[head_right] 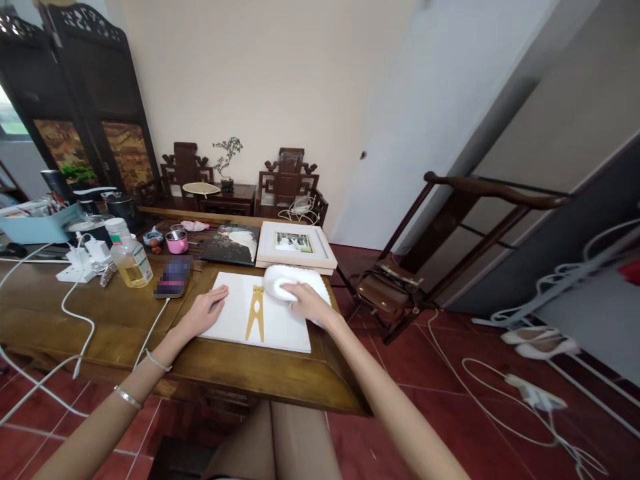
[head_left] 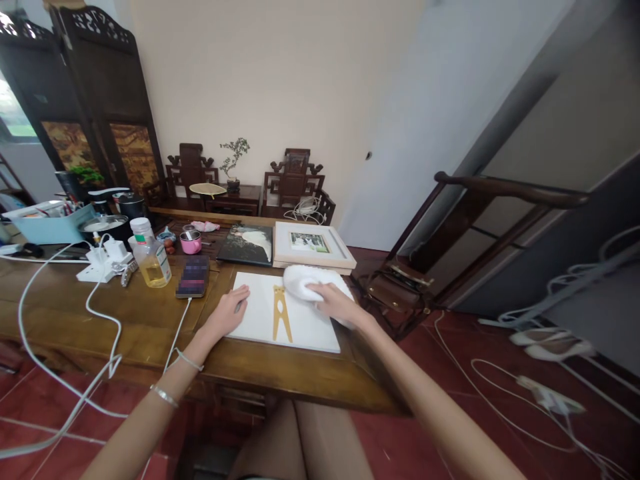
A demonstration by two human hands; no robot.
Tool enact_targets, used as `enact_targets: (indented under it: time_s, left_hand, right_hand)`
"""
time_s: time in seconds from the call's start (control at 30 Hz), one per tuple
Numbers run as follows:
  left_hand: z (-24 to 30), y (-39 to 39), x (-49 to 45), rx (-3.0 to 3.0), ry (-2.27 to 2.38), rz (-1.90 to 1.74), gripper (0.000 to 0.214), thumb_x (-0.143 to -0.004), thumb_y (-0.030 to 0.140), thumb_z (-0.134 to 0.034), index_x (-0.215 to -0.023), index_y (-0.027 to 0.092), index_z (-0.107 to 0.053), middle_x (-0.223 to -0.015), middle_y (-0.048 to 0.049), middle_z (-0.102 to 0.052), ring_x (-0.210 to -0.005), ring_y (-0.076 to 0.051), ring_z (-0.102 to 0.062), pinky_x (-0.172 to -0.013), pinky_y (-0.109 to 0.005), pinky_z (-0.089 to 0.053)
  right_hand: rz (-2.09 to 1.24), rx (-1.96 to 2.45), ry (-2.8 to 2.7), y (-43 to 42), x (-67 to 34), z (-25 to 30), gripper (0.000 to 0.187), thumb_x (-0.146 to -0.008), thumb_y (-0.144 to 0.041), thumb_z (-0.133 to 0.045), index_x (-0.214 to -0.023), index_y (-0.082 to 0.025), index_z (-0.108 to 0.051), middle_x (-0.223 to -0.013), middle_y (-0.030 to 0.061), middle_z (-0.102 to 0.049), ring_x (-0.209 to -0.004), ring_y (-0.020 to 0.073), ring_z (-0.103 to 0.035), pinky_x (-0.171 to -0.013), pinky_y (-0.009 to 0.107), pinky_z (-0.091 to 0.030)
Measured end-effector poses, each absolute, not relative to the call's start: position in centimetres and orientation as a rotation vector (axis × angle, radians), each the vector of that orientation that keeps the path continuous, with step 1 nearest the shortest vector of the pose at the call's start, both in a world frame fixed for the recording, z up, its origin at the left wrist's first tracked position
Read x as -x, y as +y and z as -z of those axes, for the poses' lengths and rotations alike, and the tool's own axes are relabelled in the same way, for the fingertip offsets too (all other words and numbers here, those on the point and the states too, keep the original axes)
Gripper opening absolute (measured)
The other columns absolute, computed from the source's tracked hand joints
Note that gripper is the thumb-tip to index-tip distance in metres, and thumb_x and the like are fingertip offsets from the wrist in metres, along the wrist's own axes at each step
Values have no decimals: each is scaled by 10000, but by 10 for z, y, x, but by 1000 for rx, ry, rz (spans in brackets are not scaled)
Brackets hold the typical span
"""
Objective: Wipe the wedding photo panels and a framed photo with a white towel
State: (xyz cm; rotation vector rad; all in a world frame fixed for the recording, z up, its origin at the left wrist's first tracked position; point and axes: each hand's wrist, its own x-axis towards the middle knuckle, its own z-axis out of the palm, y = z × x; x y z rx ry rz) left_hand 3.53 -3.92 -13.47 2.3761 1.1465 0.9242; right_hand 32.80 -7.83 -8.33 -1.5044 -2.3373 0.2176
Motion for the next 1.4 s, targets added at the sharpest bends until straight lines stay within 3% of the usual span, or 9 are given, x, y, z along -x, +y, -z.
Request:
enact_targets:
  time_s: [0.07, 0.17, 0.27, 0.5, 0.73, 0.97, 1.07, 1.4]
  left_hand:
    - [136, -38, -36, -2364, 1160, -902, 391, -852, 221, -402, -1174, 145, -612, -1303, -101, -548, -1272, -230, -452, -1092, -447, -333]
    - [138, -38, -36, -2317, 1180, -871, 429, -847, 192, -385, -1232, 140, -564, -1348, -103, -504, -1298, -222, -419, -1106, -451, -305]
    - [141, -38, -37, -2342, 1191, -848, 458, -859, 186, -357, -1288, 136, -508, -1404, -112, -437, -1335, -222, -360, -1124, -467, -255]
    - [146, -39, -36, -2414, 1173, -815, 451, -899, 229, -305, -1299, 131, -491, -1419, -122, -425, -1353, -213, -333, -1129, -471, -241]
    - [144, -38, -37, -2413, 1186, -821, 451, -900, 234, -302, -1283, 108, -504, -1407, -138, -439, -1345, -223, -350, -1123, -471, -260]
    - [145, -38, -38, -2405, 1194, -813, 452, -894, 229, -311, -1295, 122, -492, -1414, -128, -430, -1342, -227, -356, -1123, -482, -253]
    - [145, -38, -38, -2414, 1187, -817, 452, -893, 227, -309, -1292, 120, -495, -1409, -130, -438, -1339, -230, -361, -1123, -483, -252]
    - [142, -38, -36, -2424, 1195, -781, 460, -902, 247, -298, -1293, 111, -498, -1408, -132, -438, -1345, -225, -350, -1124, -470, -254]
  right_hand:
    - [-233, 1501, -2394, -112, -335, 91, 538, -614, 0, -399, -1069, -166, -633, -1246, 101, -594, -1209, 276, -494, -1024, 473, -341]
    - [-293, 1483, -2469, -160, -332, 90, 569, -604, 8, -382, -1063, -222, -626, -1406, 56, -449, -1345, 244, -319, -1072, 461, -301]
    - [-355, 1423, -2543, -179, -323, 81, 568, -596, 28, -354, -1023, -230, -627, -1356, 40, -507, -1354, 194, -301, -1108, 431, -260]
    - [-215, 1487, -2501, -88, -318, 94, 573, -615, 28, -373, -1127, -137, -570, -1485, 129, -301, -1404, 282, -76, -1065, 654, -96]
    - [-163, 1496, -2518, -71, -323, 98, 530, -673, 22, -363, -1139, -120, -572, -1386, 160, -456, -1389, 262, -180, -1082, 600, -145]
    - [-510, 1357, -2617, -188, -319, 68, 569, -586, 39, -351, -1040, -179, -615, -1473, 64, -341, -1401, 206, -131, -1138, 507, -109]
    - [-585, 1345, -2631, -205, -320, 62, 576, -597, 28, -348, -1054, -196, -615, -1464, 40, -360, -1396, 203, -163, -1142, 499, -115]
    - [-247, 1429, -2514, -66, -330, 90, 538, -663, 4, -350, -1126, -143, -581, -1266, 144, -566, -1338, 281, -325, -1051, 586, -221]
